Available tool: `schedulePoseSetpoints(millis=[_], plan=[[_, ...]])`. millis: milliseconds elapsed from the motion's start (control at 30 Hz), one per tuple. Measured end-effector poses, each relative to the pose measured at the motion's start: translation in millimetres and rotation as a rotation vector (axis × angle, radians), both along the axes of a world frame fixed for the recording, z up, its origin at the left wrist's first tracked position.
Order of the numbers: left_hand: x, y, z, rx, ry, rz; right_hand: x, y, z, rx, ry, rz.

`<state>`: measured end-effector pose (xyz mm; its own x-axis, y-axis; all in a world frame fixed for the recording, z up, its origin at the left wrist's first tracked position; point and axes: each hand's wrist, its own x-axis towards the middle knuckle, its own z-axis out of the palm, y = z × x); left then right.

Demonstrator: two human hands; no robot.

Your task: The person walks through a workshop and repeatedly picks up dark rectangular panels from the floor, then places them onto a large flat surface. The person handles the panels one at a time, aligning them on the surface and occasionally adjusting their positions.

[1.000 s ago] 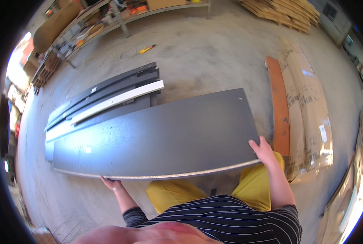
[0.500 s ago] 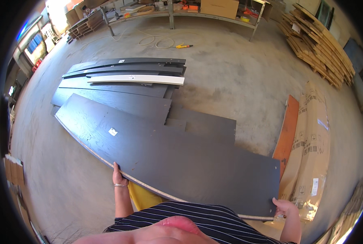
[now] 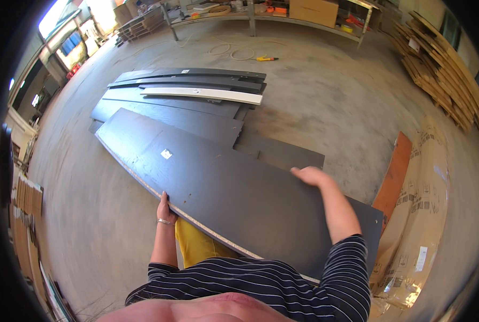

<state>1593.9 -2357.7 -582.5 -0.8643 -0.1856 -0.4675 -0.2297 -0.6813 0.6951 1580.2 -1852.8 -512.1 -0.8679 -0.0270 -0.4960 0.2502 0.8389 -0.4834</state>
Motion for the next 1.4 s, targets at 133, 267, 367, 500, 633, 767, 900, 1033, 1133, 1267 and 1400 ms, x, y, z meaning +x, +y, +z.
schedulePoseSetpoints(millis=[133,267,367,500,633,767,900,1033,1133,1267,1400], plan=[[-14.0,-13.5,3.1,-0.074,0.007,0.069,8.4,-19.6,-34.5,0.177,0.044,-0.009],[-43.8,-39.8,17.0,-0.230,-0.032,0.220,32.2,-13.7,-26.6,0.120,0.086,0.004],[-44.1,-23.8,14.2,-0.657,-0.214,0.303,57.7,-8.9,-8.9,0.179,0.087,-0.080],[-24.0,10.0,33.4,-0.625,-0.107,0.297,102.3,13.0,31.3,0.156,0.196,-0.182],[-7.9,59.9,73.4,-0.397,-0.012,0.228,159.9,35.6,64.7,0.243,0.304,-0.335],[8.3,125.2,104.0,-0.205,0.004,0.048,240.5,68.2,102.4,0.297,0.323,-0.511],[17.7,168.4,125.7,-0.167,0.048,-0.166,337.7,48.0,141.8,0.370,0.403,-0.762],[47.4,201.7,134.7,-0.382,-0.159,-0.292,460.7,-22.3,169.8,0.441,0.392,-0.974],[48.0,262.3,141.6,-0.323,-0.072,-0.619,518.9,-50.9,177.7,0.564,0.357,-1.130],[90.4,361.7,133.6,-0.295,0.024,-0.876,596.2,-93.0,164.5,0.465,0.344,-1.442],[131.3,455.4,129.1,-0.438,0.203,-1.126,646.4,-111.4,137.7,0.488,0.291,-1.635]])
